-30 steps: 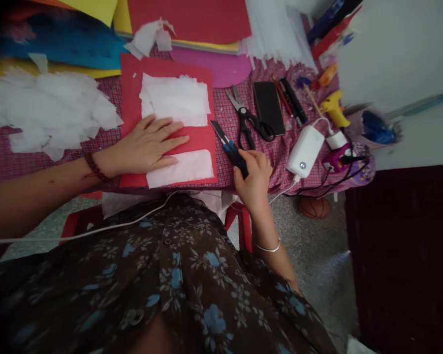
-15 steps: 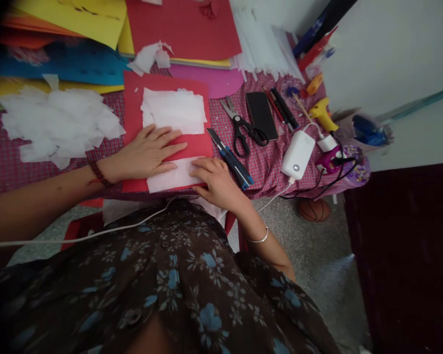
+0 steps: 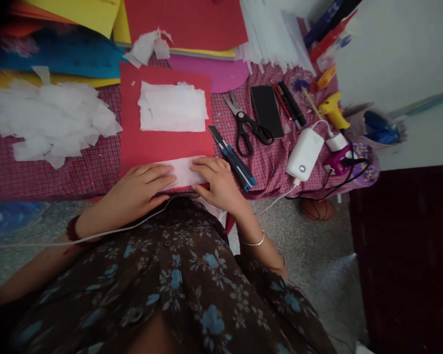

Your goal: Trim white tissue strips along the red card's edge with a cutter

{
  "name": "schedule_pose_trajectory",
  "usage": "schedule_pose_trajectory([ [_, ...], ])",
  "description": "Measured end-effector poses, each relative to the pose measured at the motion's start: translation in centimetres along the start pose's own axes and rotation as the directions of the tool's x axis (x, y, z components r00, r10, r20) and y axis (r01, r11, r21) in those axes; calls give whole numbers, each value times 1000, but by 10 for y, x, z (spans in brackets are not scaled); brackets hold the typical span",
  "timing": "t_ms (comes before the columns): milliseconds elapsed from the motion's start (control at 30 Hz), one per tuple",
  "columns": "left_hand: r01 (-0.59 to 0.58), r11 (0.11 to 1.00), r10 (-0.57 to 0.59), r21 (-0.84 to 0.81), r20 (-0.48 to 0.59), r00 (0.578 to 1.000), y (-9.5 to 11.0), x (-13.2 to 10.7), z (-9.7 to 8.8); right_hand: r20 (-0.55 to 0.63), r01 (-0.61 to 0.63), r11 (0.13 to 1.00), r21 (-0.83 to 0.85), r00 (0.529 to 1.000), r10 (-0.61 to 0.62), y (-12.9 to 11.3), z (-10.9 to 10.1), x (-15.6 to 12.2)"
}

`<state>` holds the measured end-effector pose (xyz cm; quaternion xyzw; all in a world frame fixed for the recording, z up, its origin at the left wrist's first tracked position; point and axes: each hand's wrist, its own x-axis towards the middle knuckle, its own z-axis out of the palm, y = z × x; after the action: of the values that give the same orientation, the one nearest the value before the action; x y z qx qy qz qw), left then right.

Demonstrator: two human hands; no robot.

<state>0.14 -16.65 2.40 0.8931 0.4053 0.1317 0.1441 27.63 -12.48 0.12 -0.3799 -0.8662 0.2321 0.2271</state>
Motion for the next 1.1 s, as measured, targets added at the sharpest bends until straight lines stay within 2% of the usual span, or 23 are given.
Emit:
schedule_pose_trajectory([
  [67, 62, 995, -69, -72, -95, 993, -2, -5, 5, -27, 4, 1000, -3, 1000, -4, 0, 2, -1],
  [133, 122, 980, -153, -157, -197, 968, -5, -7, 9, -35, -14, 1000, -6, 999, 13, -1, 3, -1],
  [200, 170, 958, -227, -232, -248, 942, -5, -7, 10, -37, -55, 998, -8, 998, 55, -1, 4, 0],
  [300, 217, 934, -290, -284, -246, 925, -2, -6, 11, -70, -120, 993, 2, 990, 120, -2, 7, 1],
  [433, 247, 922, -331, -299, -275, 903, 2, -3, 13, -168, -145, 988, 52, 974, 152, -4, 11, 3],
  [600, 279, 931, -347, -234, -333, 877, 1, -7, 13, -198, -182, 981, 63, 961, 191, -5, 13, 5],
  [833, 348, 923, -384, -164, -352, 853, -5, -15, 13, -244, -203, 971, 125, 943, 229, -8, 13, 11],
  [1000, 409, 895, -446, -179, -324, 834, -14, -7, 9, -331, -249, 953, 175, 896, 295, -9, 18, 18],
  [1100, 475, 859, -511, -189, -332, 793, -25, -6, -5, -446, -192, 963, 190, 857, 259, -10, 20, 16],
])
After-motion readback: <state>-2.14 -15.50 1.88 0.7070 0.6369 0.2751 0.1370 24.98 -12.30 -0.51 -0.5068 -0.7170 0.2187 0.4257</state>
